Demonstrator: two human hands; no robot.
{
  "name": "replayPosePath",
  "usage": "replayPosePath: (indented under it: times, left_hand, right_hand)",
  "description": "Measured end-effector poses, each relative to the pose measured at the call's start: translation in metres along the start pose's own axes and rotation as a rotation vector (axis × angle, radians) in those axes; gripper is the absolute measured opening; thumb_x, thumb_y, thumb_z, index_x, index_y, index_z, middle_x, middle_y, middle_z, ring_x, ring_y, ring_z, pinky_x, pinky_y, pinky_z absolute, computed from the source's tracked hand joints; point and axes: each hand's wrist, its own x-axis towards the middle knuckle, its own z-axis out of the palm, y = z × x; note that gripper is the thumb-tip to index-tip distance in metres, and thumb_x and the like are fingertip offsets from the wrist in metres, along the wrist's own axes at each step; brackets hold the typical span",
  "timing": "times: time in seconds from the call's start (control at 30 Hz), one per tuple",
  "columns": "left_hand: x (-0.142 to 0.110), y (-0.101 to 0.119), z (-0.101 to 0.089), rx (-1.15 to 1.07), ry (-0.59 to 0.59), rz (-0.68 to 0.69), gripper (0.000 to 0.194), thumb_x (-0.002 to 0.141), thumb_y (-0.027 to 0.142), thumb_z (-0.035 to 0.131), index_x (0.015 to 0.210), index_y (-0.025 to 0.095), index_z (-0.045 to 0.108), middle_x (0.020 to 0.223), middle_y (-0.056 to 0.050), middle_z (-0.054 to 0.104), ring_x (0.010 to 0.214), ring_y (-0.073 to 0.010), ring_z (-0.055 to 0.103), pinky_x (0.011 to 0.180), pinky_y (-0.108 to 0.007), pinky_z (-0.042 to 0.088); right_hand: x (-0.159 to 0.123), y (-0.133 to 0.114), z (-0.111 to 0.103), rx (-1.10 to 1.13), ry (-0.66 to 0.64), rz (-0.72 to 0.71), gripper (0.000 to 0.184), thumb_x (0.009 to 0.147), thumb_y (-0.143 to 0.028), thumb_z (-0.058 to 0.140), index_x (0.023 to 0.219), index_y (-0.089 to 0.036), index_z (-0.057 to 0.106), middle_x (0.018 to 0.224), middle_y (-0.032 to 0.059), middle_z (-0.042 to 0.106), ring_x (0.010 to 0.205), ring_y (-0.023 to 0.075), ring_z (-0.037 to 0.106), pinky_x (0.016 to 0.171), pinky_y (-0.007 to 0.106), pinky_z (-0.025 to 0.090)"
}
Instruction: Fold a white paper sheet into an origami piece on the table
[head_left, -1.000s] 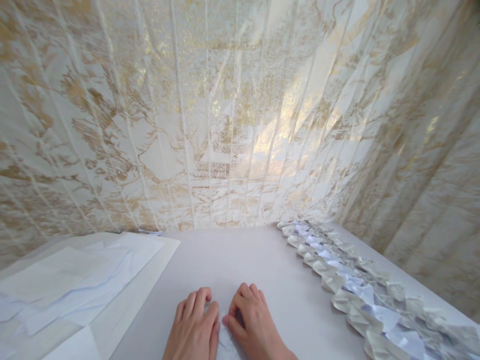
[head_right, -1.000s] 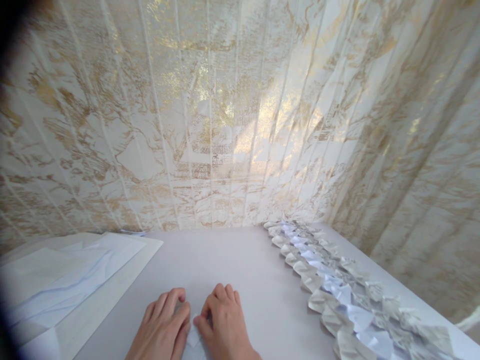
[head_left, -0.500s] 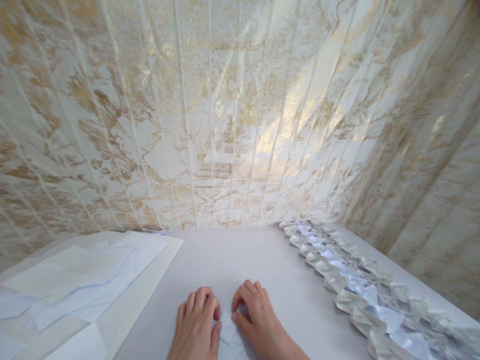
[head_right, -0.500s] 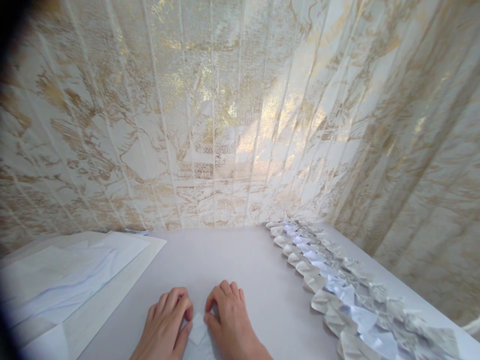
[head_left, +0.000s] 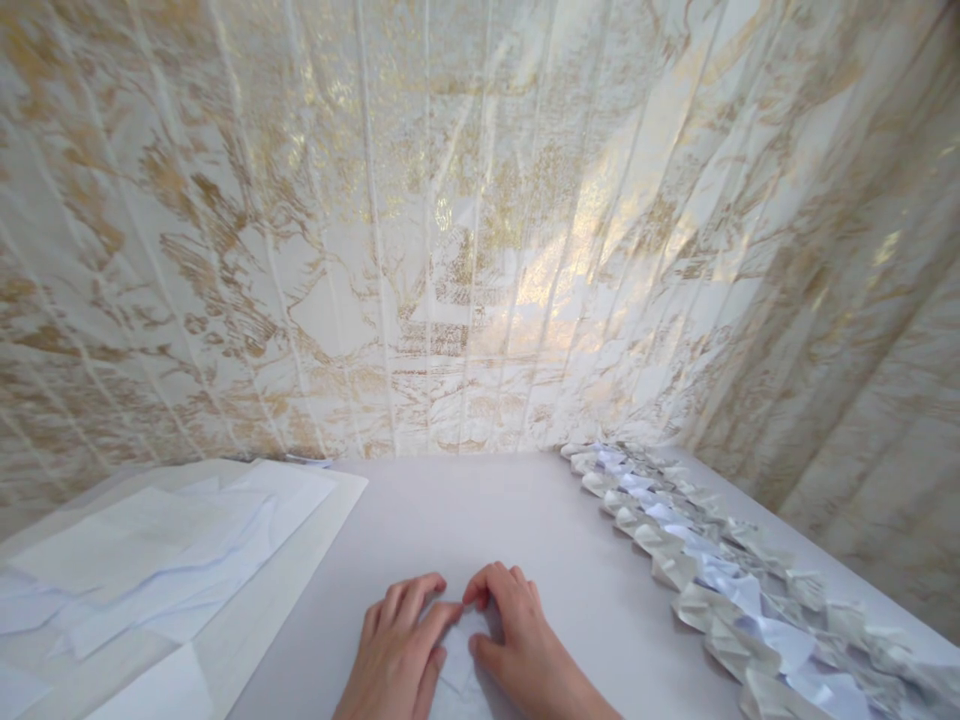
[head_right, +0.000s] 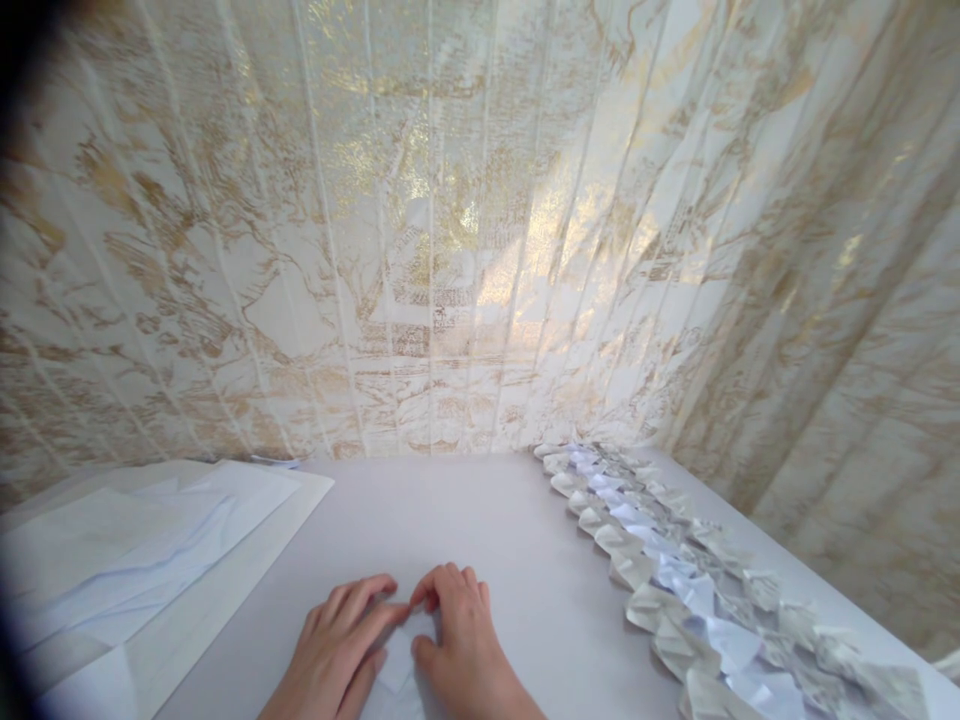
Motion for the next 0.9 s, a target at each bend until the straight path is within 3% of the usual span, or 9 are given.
replayPosePath:
  times: [0.17, 0.3, 0.37, 0.47, 0.57, 0.67, 0.77, 0.9]
  left_hand:
    - [0.002, -0.002, -0.009, -0.019, -0.057, 0.012, 0.028, 0.076, 0.008, 0.054, 0.094, 0.027, 0.064, 0.112, -0.003, 0.065, 0.109, -0.0246, 0.053, 0.09, -0.037, 0.039]
    - [0.006, 0.0, -0.018, -0.23, -0.069, -0.06, 0.006, 0.086, 0.022, 0.052, 0.082, 0.024, 0.057, 0.091, -0.001, 0.062, 0.09, -0.0215, 0.055, 0.08, -0.032, 0.04]
    - [0.007, 0.001, -0.02, -0.395, -0.078, -0.101, 0.015, 0.091, 0.032, 0.048, 0.079, 0.024, 0.054, 0.084, 0.001, 0.059, 0.082, -0.0189, 0.055, 0.076, -0.029, 0.041]
    - [0.006, 0.002, -0.018, -0.521, -0.08, -0.145, 0.019, 0.092, 0.036, 0.046, 0.078, 0.024, 0.051, 0.081, 0.002, 0.055, 0.078, -0.0173, 0.054, 0.073, -0.026, 0.042]
    - [0.004, 0.002, -0.012, -0.428, -0.034, -0.152, 0.008, 0.086, 0.019, 0.046, 0.082, 0.024, 0.052, 0.085, 0.0, 0.057, 0.083, -0.019, 0.056, 0.078, -0.03, 0.043]
    - [0.001, 0.003, -0.006, -0.255, -0.007, -0.088, 0.016, 0.079, 0.01, 0.05, 0.087, 0.024, 0.053, 0.091, -0.001, 0.061, 0.087, -0.0211, 0.056, 0.079, -0.034, 0.043]
    - [0.0, 0.001, -0.007, -0.029, -0.062, 0.045, 0.011, 0.082, 0.012, 0.056, 0.081, 0.024, 0.056, 0.088, -0.001, 0.064, 0.084, -0.0218, 0.057, 0.075, -0.034, 0.042]
    - [0.001, -0.005, -0.014, 0.203, -0.087, 0.152, 0.02, 0.086, 0.007, 0.05, 0.076, 0.023, 0.058, 0.084, 0.0, 0.066, 0.08, -0.0204, 0.057, 0.071, -0.034, 0.04]
  right_hand:
    - [0.0, -0.001, -0.014, 0.085, -0.123, -0.029, 0.038, 0.064, 0.001, 0.049, 0.093, -0.02, 0.06, 0.096, 0.0027, 0.061, 0.097, 0.0222, 0.053, 0.093, 0.039, 0.034]
    - [-0.001, -0.005, -0.012, 0.063, -0.165, -0.049, 0.029, 0.063, -0.008, 0.07, 0.088, -0.021, 0.063, 0.096, 0.0019, 0.061, 0.097, 0.0243, 0.053, 0.094, 0.041, 0.032]
    - [-0.002, -0.004, -0.004, 0.083, -0.114, -0.075, 0.027, 0.062, -0.007, 0.073, 0.083, -0.02, 0.061, 0.089, 0.0002, 0.061, 0.089, 0.0216, 0.055, 0.085, 0.034, 0.038]
    - [-0.004, -0.001, 0.005, 0.128, -0.022, -0.123, 0.021, 0.069, -0.001, 0.059, 0.075, -0.02, 0.053, 0.074, -0.0033, 0.057, 0.07, 0.0142, 0.055, 0.063, 0.022, 0.038]
    - [-0.004, 0.002, 0.005, -0.106, 0.028, -0.356, 0.027, 0.065, 0.003, 0.055, 0.076, -0.021, 0.051, 0.077, -0.0018, 0.059, 0.065, 0.0141, 0.055, 0.059, 0.023, 0.036]
    - [-0.003, 0.003, 0.005, -0.455, 0.083, -0.535, 0.029, 0.065, 0.003, 0.059, 0.079, -0.021, 0.052, 0.08, 0.0008, 0.063, 0.068, 0.0178, 0.057, 0.06, 0.027, 0.036]
    - [-0.002, 0.006, 0.011, -0.616, 0.087, -0.542, 0.023, 0.068, -0.003, 0.065, 0.078, -0.022, 0.054, 0.077, 0.0013, 0.064, 0.066, 0.0191, 0.058, 0.056, 0.029, 0.034]
    - [-0.004, 0.01, 0.013, -0.589, 0.013, -0.521, 0.02, 0.068, -0.008, 0.068, 0.077, -0.022, 0.057, 0.08, 0.0007, 0.066, 0.069, 0.0188, 0.058, 0.057, 0.028, 0.036]
